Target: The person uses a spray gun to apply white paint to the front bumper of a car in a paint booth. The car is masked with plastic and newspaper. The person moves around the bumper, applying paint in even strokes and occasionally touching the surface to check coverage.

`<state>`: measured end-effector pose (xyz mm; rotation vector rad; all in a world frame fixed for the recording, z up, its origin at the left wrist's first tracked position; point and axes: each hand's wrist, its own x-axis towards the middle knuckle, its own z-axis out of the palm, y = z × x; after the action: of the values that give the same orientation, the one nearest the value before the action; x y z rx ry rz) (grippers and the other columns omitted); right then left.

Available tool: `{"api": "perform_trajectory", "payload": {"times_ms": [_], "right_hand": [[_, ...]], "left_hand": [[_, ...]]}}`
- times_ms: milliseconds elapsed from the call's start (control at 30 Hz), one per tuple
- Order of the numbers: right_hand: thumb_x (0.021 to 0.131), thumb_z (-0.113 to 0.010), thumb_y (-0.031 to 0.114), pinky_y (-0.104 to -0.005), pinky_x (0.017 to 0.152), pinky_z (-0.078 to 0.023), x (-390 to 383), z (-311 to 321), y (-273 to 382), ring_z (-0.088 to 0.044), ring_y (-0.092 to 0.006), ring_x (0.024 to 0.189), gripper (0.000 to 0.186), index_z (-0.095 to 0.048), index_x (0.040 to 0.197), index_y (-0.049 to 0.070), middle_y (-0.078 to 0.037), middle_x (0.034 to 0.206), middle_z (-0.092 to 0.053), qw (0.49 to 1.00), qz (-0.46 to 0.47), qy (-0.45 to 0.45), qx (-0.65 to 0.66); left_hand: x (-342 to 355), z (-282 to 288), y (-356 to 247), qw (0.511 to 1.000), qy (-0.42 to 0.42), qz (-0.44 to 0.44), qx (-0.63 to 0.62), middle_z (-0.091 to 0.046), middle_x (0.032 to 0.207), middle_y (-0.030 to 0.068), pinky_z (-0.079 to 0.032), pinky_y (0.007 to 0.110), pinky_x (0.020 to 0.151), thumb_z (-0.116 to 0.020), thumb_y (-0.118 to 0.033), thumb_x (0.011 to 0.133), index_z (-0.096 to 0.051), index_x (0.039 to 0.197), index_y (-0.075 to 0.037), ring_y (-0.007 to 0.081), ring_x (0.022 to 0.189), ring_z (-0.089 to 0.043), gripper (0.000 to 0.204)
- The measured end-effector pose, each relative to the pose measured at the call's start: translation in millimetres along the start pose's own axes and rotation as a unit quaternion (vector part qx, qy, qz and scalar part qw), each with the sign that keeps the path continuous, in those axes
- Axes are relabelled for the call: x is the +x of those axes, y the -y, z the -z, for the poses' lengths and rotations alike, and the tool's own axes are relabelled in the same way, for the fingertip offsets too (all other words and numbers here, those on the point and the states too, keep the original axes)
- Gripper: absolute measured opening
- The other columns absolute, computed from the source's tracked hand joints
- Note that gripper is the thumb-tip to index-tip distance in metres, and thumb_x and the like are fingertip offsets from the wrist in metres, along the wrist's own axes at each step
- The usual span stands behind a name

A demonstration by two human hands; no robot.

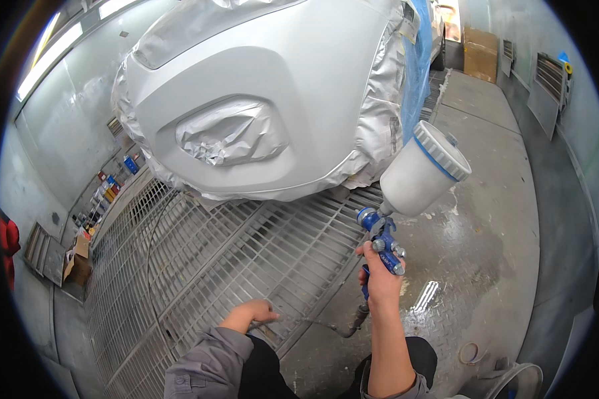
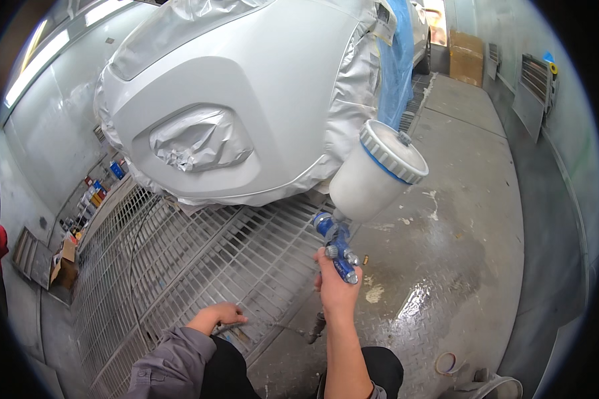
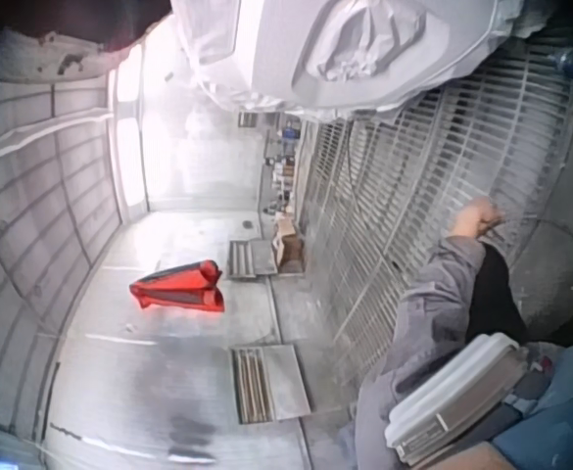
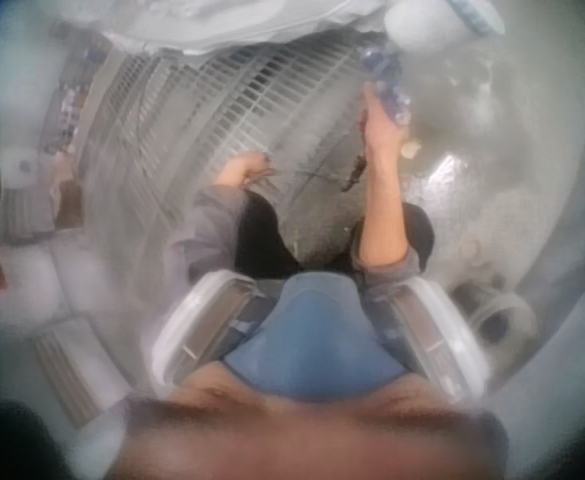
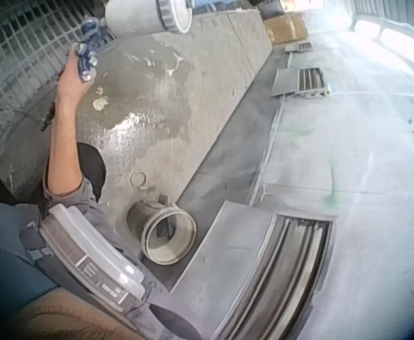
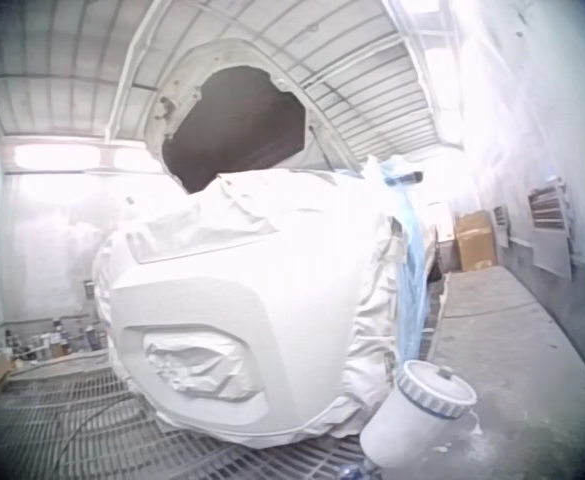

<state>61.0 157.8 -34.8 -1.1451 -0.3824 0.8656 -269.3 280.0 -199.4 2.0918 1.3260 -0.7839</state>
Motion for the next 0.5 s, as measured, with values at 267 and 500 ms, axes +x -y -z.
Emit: {"api": "perform_trajectory", "payload": {"times_ms": [267, 500], "right_hand": [[0.095, -0.076, 0.024, -0.0262, 0.045, -0.042, -14.4, -28.0, -20.0, -0.055, -0.0087, 0.049, 0.024, -0.073, 0.091, 0.001, -0.001, 0.070, -0.065, 0.999, -0.012, 0.033, -0.006], [0.095, -0.076, 0.021, -0.0259, 0.045, -0.040, -16.2, -42.1, -46.9, -0.053, -0.0079, 0.049, 0.023, -0.073, 0.090, -0.001, 0.000, 0.062, -0.060, 0.996, 0.044, 0.047, -0.062]], "left_hand": [[-54.9, -8.2, -139.7, 0.908, 0.113, -0.337, -0.221, -0.074, 0.111, 0.0159, -0.056, 0.035, 0.087, -0.074, -0.046, 0.095, -0.060, 0.136, 0.002, 0.0241, 0.103, -0.071, 0.064], [-103.1, -18.1, -166.2, 0.924, 0.006, -0.249, -0.290, -0.071, 0.121, 0.0195, -0.057, 0.040, 0.086, -0.073, -0.047, 0.095, -0.045, 0.146, 0.007, 0.0279, 0.106, -0.072, 0.079]]}}
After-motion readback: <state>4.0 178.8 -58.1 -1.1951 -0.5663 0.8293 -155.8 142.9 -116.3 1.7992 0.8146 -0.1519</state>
